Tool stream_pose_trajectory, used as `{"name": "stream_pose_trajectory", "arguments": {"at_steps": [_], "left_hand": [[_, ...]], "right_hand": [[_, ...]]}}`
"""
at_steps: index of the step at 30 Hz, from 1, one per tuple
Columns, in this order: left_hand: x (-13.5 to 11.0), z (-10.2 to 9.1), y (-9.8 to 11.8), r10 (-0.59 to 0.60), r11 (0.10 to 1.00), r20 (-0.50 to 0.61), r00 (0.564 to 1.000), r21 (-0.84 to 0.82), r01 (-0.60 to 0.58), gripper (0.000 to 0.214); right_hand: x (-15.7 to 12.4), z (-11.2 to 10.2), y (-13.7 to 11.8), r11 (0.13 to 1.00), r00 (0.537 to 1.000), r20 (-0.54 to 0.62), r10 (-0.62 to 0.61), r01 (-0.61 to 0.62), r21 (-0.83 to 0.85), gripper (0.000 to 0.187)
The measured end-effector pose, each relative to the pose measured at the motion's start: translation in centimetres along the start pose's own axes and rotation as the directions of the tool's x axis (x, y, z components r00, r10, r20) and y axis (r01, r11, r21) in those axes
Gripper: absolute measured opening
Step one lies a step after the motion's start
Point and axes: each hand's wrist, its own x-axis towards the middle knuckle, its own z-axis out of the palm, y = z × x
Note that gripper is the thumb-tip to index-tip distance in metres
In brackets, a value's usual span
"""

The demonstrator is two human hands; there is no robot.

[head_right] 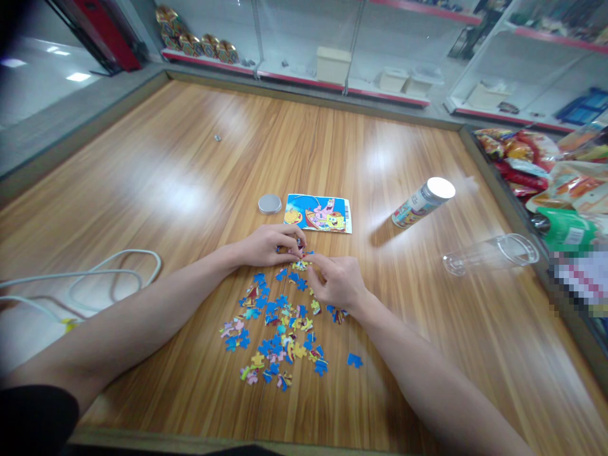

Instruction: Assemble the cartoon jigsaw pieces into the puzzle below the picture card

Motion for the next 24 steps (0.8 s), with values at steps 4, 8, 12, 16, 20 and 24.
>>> {"name": "stream_pose_trajectory", "arguments": {"at_steps": [4,8,12,16,20,24], "left_hand": [[0.05,0.03,0.01,-0.004,1.0,-0.002,1.0,0.0,0.004,0.01],[0.06,0.08,-0.04,0.0,1.0,-0.004,1.0,0.005,0.0,0.011],[0.03,0.07,-0.06,0.004,1.0,-0.006,1.0,0.011,-0.004,0.011],[-0.01,0.06,-0.1,0.004,1.0,-0.007,1.0,0.001,-0.004,0.01],[-0.01,0.03,-0.11,0.018,1.0,-0.016,1.0,-0.018,-0.018,0.01],[0.03,-0.09,-0.01,0.022,0.999,-0.014,1.0,-0.027,-0.023,0.011]], "right_hand": [[0.06,0.03,0.24,1.0,0.999,-0.045,0.014,-0.014,-0.014,0.028],[0.12,0.4,0.29,1.0,0.999,0.048,0.006,-0.006,-0.017,0.024],[0.09,0.56,0.28,1.0,0.997,0.072,0.005,-0.004,-0.017,0.022],[0.06,0.44,0.26,0.999,0.999,0.038,0.027,-0.026,-0.022,0.024],[0.13,0.27,0.25,0.998,0.998,-0.036,0.049,-0.051,-0.035,0.029],[0.23,0.15,0.19,0.997,0.995,-0.086,0.055,-0.06,-0.053,0.029]]}}
